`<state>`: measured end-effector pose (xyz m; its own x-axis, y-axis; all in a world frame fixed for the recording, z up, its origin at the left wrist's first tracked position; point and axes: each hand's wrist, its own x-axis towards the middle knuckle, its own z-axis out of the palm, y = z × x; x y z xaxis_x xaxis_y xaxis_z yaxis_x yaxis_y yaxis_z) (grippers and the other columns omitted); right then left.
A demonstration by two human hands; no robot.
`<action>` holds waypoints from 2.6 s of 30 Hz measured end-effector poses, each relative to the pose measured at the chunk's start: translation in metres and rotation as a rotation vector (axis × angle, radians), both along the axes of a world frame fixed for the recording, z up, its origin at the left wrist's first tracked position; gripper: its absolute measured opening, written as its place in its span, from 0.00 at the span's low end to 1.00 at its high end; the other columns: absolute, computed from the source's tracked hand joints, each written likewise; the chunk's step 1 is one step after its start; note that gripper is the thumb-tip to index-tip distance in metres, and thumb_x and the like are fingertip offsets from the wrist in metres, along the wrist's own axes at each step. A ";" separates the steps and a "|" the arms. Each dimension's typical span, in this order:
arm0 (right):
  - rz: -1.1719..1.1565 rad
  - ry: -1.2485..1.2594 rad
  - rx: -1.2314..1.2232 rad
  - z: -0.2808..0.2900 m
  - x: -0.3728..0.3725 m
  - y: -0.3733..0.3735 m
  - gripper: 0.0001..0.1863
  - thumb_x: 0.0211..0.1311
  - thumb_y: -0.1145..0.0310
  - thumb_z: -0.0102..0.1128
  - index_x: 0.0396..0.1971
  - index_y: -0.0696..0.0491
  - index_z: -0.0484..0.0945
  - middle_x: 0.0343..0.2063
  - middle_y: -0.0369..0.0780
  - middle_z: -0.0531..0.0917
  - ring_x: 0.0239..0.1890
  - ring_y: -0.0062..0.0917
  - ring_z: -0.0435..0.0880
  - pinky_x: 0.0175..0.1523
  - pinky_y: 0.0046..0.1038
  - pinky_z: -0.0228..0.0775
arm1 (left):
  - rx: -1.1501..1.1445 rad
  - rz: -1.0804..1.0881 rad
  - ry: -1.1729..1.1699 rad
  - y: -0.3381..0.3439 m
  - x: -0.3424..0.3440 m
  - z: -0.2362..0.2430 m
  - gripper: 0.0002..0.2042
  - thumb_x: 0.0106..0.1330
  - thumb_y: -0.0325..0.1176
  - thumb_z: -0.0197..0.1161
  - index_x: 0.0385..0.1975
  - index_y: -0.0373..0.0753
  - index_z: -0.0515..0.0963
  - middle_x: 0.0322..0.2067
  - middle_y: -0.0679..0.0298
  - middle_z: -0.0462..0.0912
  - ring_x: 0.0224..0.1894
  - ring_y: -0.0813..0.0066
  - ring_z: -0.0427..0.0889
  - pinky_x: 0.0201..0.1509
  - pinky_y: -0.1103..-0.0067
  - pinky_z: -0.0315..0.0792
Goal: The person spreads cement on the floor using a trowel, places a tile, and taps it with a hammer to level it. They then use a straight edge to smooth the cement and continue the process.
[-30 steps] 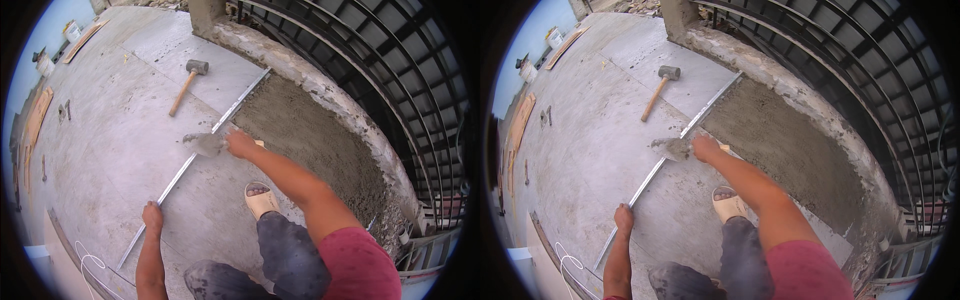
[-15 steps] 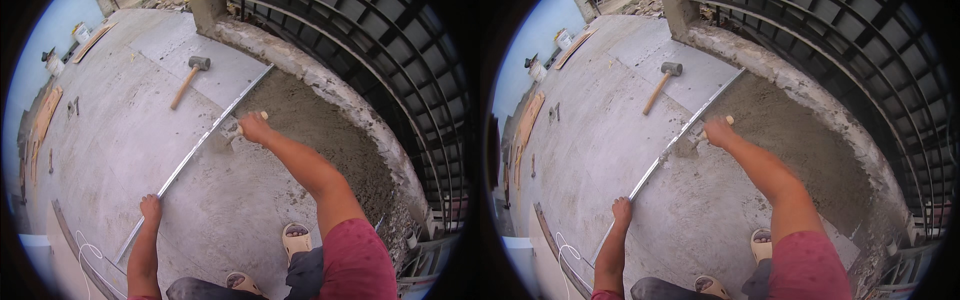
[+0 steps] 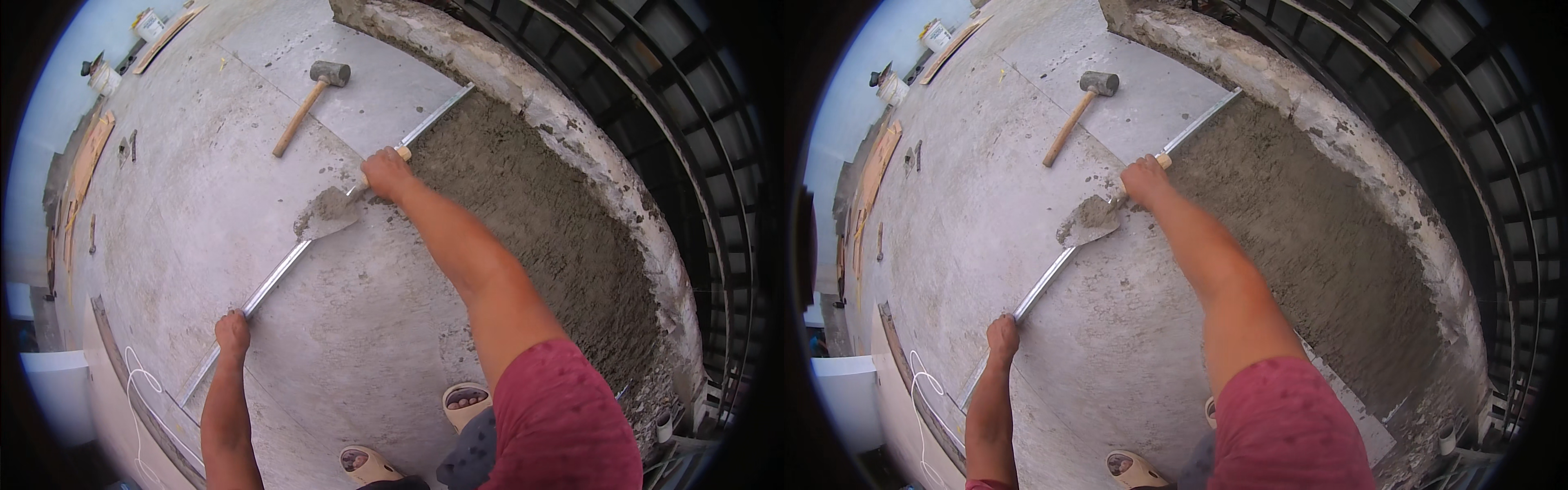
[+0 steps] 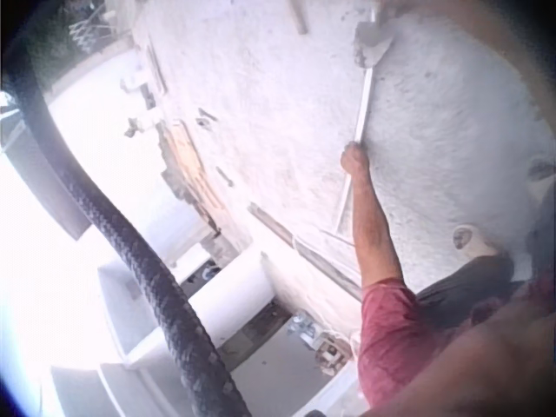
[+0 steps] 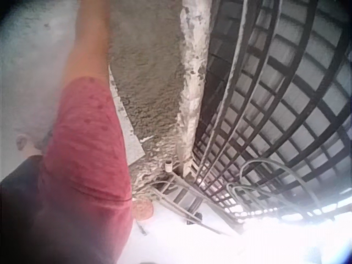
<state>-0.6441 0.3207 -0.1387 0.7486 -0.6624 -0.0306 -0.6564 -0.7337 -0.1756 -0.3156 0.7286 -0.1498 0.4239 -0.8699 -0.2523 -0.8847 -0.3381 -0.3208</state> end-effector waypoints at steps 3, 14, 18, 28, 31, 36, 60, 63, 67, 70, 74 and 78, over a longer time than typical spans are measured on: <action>-0.001 -0.017 0.054 0.012 -0.010 0.016 0.09 0.53 0.75 0.57 0.33 0.52 0.83 0.38 0.45 0.83 0.48 0.39 0.78 0.58 0.37 0.66 | 0.016 -0.002 0.007 0.012 -0.011 0.012 0.06 0.61 0.27 0.52 0.29 0.38 0.78 0.31 0.54 0.82 0.35 0.55 0.83 0.39 0.64 0.76; 0.009 0.009 0.050 0.007 -0.077 0.057 0.07 0.53 0.72 0.61 0.30 0.50 0.86 0.36 0.42 0.85 0.48 0.34 0.81 0.52 0.34 0.69 | 0.078 -0.045 0.094 0.056 -0.078 0.021 0.05 0.57 0.25 0.54 0.28 0.37 0.77 0.31 0.54 0.81 0.35 0.54 0.82 0.40 0.63 0.75; 0.020 0.033 0.100 0.009 -0.107 0.074 0.07 0.53 0.72 0.61 0.30 0.50 0.86 0.35 0.41 0.85 0.48 0.34 0.80 0.53 0.34 0.69 | 0.083 -0.092 0.128 0.069 -0.094 0.023 0.04 0.57 0.25 0.54 0.28 0.38 0.77 0.31 0.54 0.81 0.35 0.54 0.82 0.40 0.64 0.75; -0.024 -0.055 0.154 0.006 -0.201 0.138 0.05 0.48 0.74 0.60 0.27 0.51 0.82 0.32 0.41 0.83 0.47 0.34 0.77 0.55 0.35 0.66 | 0.140 -0.203 0.211 0.105 -0.154 0.033 0.02 0.55 0.27 0.56 0.26 0.38 0.76 0.28 0.55 0.80 0.31 0.56 0.81 0.37 0.64 0.74; -0.052 -0.026 0.204 0.012 -0.242 0.169 0.06 0.48 0.75 0.59 0.28 0.52 0.81 0.33 0.41 0.82 0.47 0.35 0.77 0.56 0.37 0.66 | 0.183 -0.241 0.282 0.122 -0.177 0.037 0.02 0.54 0.27 0.56 0.26 0.38 0.76 0.28 0.55 0.79 0.31 0.56 0.81 0.36 0.64 0.73; -0.093 0.055 0.254 0.032 -0.303 0.230 0.05 0.49 0.75 0.57 0.27 0.52 0.79 0.32 0.40 0.81 0.45 0.34 0.76 0.56 0.35 0.65 | 0.293 -0.294 0.361 0.158 -0.224 0.045 0.04 0.53 0.28 0.56 0.27 0.39 0.76 0.27 0.56 0.78 0.31 0.58 0.81 0.36 0.64 0.74; -0.048 -0.032 0.151 0.014 -0.079 0.046 0.07 0.53 0.70 0.61 0.32 0.50 0.83 0.37 0.42 0.84 0.48 0.35 0.80 0.60 0.37 0.64 | 0.061 0.009 0.104 0.072 -0.108 0.017 0.03 0.58 0.27 0.56 0.26 0.38 0.76 0.29 0.53 0.81 0.31 0.52 0.81 0.37 0.61 0.71; -0.067 -0.030 0.161 0.009 -0.118 0.070 0.07 0.52 0.72 0.61 0.32 0.50 0.83 0.35 0.43 0.84 0.47 0.36 0.80 0.60 0.38 0.65 | 0.052 -0.022 0.147 0.081 -0.137 0.022 0.02 0.58 0.27 0.56 0.27 0.37 0.76 0.29 0.53 0.80 0.32 0.53 0.81 0.40 0.62 0.70; -0.095 -0.032 0.157 0.017 -0.167 0.102 0.07 0.51 0.72 0.61 0.30 0.51 0.83 0.33 0.44 0.84 0.46 0.39 0.80 0.56 0.39 0.68 | -0.003 -0.095 0.157 0.098 -0.162 0.020 0.02 0.56 0.26 0.56 0.26 0.37 0.76 0.29 0.54 0.80 0.32 0.54 0.81 0.39 0.63 0.70; -0.190 0.023 0.175 0.010 -0.210 0.132 0.06 0.51 0.72 0.60 0.30 0.51 0.83 0.34 0.45 0.84 0.45 0.40 0.82 0.53 0.39 0.71 | 0.041 -0.141 0.161 0.113 -0.187 0.018 0.03 0.55 0.26 0.56 0.27 0.38 0.77 0.28 0.55 0.80 0.32 0.56 0.81 0.39 0.64 0.70; -0.243 0.074 0.177 0.014 -0.259 0.176 0.07 0.51 0.72 0.60 0.31 0.51 0.83 0.34 0.45 0.84 0.44 0.41 0.82 0.51 0.39 0.73 | 0.114 -0.166 0.200 0.148 -0.232 0.022 0.04 0.57 0.28 0.55 0.27 0.41 0.78 0.29 0.57 0.81 0.33 0.59 0.82 0.40 0.66 0.70; -0.324 0.111 0.234 0.028 -0.307 0.223 0.09 0.51 0.71 0.60 0.33 0.51 0.83 0.37 0.45 0.84 0.45 0.40 0.81 0.53 0.38 0.72 | 0.119 -0.240 0.244 0.186 -0.277 0.022 0.04 0.56 0.28 0.56 0.26 0.41 0.79 0.29 0.58 0.81 0.31 0.59 0.83 0.40 0.67 0.71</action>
<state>-0.9514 0.5435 -0.1110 0.4860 -0.8289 -0.2770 -0.8713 -0.4345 -0.2282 -0.5927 0.9149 -0.1273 0.1261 -0.8957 -0.4264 -0.9898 -0.0847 -0.1149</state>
